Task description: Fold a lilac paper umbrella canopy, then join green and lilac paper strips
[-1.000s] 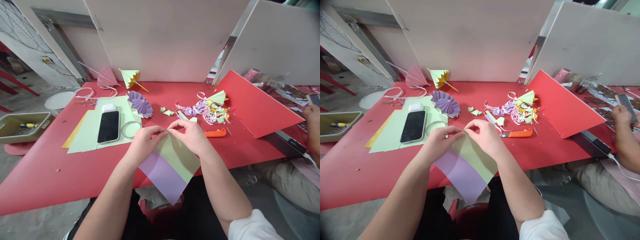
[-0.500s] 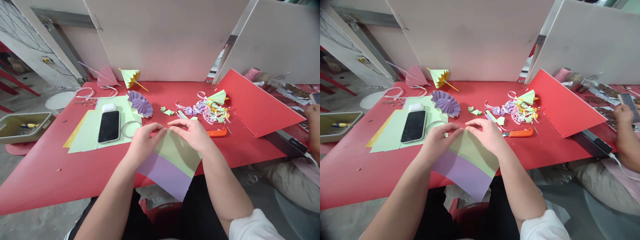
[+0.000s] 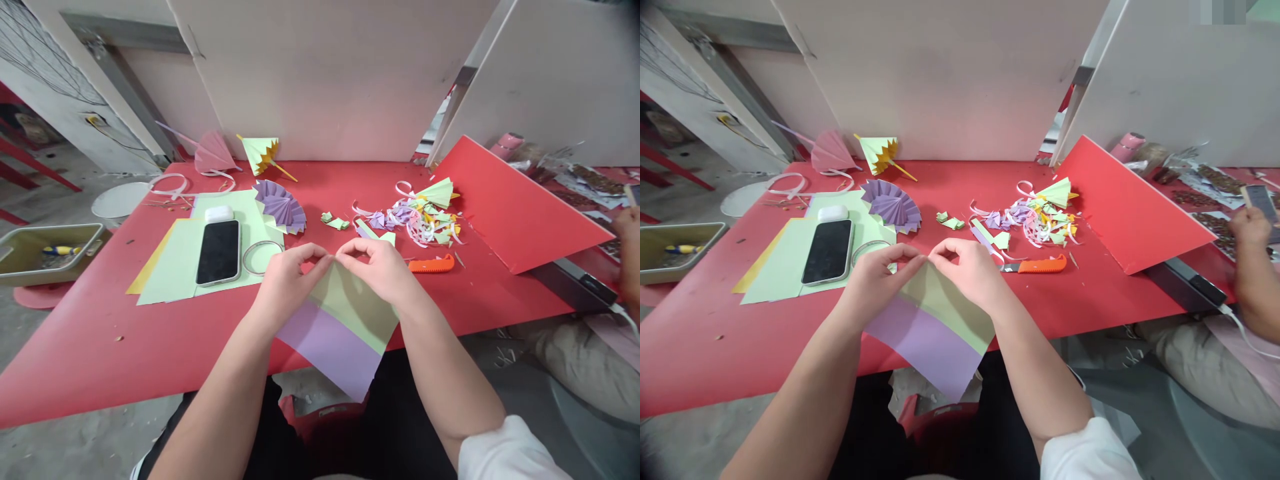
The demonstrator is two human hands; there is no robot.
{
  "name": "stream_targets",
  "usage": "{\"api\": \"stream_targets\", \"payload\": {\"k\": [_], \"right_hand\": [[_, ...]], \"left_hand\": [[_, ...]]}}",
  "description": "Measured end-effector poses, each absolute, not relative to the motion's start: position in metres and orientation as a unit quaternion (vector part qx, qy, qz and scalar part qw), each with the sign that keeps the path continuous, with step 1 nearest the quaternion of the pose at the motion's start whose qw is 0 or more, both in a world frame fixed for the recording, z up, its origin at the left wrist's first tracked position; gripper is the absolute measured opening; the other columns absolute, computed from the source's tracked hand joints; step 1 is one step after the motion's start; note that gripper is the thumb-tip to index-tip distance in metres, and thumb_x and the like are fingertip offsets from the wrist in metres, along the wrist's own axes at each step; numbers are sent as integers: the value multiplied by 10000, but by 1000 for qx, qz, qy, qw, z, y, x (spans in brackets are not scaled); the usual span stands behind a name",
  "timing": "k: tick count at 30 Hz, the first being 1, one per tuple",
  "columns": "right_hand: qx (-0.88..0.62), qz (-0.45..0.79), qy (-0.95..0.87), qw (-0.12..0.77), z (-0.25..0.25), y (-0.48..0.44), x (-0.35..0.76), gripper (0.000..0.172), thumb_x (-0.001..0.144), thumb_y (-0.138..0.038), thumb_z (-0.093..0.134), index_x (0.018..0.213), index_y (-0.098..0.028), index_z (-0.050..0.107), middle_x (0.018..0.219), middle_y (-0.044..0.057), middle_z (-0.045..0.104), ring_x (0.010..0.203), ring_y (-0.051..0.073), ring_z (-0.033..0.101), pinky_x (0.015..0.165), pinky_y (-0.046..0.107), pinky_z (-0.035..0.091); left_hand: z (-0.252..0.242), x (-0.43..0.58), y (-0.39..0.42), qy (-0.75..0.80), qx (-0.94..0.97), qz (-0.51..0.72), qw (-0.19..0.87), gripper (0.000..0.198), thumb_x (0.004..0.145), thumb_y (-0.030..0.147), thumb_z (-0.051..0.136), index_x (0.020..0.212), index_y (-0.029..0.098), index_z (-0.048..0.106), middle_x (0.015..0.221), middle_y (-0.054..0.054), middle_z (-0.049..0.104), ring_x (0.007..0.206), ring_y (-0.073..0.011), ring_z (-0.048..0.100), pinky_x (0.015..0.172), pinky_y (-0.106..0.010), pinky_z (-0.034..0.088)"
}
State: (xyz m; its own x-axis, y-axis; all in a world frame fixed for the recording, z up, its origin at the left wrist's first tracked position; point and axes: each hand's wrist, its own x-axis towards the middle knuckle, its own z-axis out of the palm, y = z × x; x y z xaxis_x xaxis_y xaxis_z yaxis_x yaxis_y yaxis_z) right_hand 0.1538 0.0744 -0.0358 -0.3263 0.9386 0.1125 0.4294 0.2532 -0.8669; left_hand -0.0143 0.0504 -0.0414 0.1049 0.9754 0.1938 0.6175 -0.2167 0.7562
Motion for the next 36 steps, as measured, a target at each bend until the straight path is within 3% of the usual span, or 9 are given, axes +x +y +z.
{"api": "stream_targets", "payload": {"k": [10,23,30,36], "right_hand": [[-470,380,-725,330,-37,75,155,118,772,-316,573,754,-224,644,775,-23,669,734,116,600,647,222,448],[-467,374,-724,343,-39,76,153,75,759,-284,599,758,-229,648,767,-24,675,724,114,606,645,226,460],[-467,400,-709,345,-40,78,153,142,750,-321,630,865,-257,684,885,-9,697,824,139,624,714,258,469],[-486,380,-713,334,-38,77,153,162,788,-360,579,743,-231,666,732,-24,666,681,117,584,625,249,431]], "left_hand": [[-42,-14,50,567,701,349,256,171,830,341,528,780,208,624,753,25,650,672,-118,549,584,-200,383],[-41,-14,50,563,691,363,272,156,810,312,533,777,198,634,778,3,666,721,-144,582,638,-217,427],[-40,-14,49,571,675,383,266,149,807,324,557,779,209,646,772,15,671,718,-130,585,664,-209,432],[-40,-13,48,578,680,369,259,117,795,285,556,768,209,641,761,17,668,723,-133,587,670,-213,433]]}}
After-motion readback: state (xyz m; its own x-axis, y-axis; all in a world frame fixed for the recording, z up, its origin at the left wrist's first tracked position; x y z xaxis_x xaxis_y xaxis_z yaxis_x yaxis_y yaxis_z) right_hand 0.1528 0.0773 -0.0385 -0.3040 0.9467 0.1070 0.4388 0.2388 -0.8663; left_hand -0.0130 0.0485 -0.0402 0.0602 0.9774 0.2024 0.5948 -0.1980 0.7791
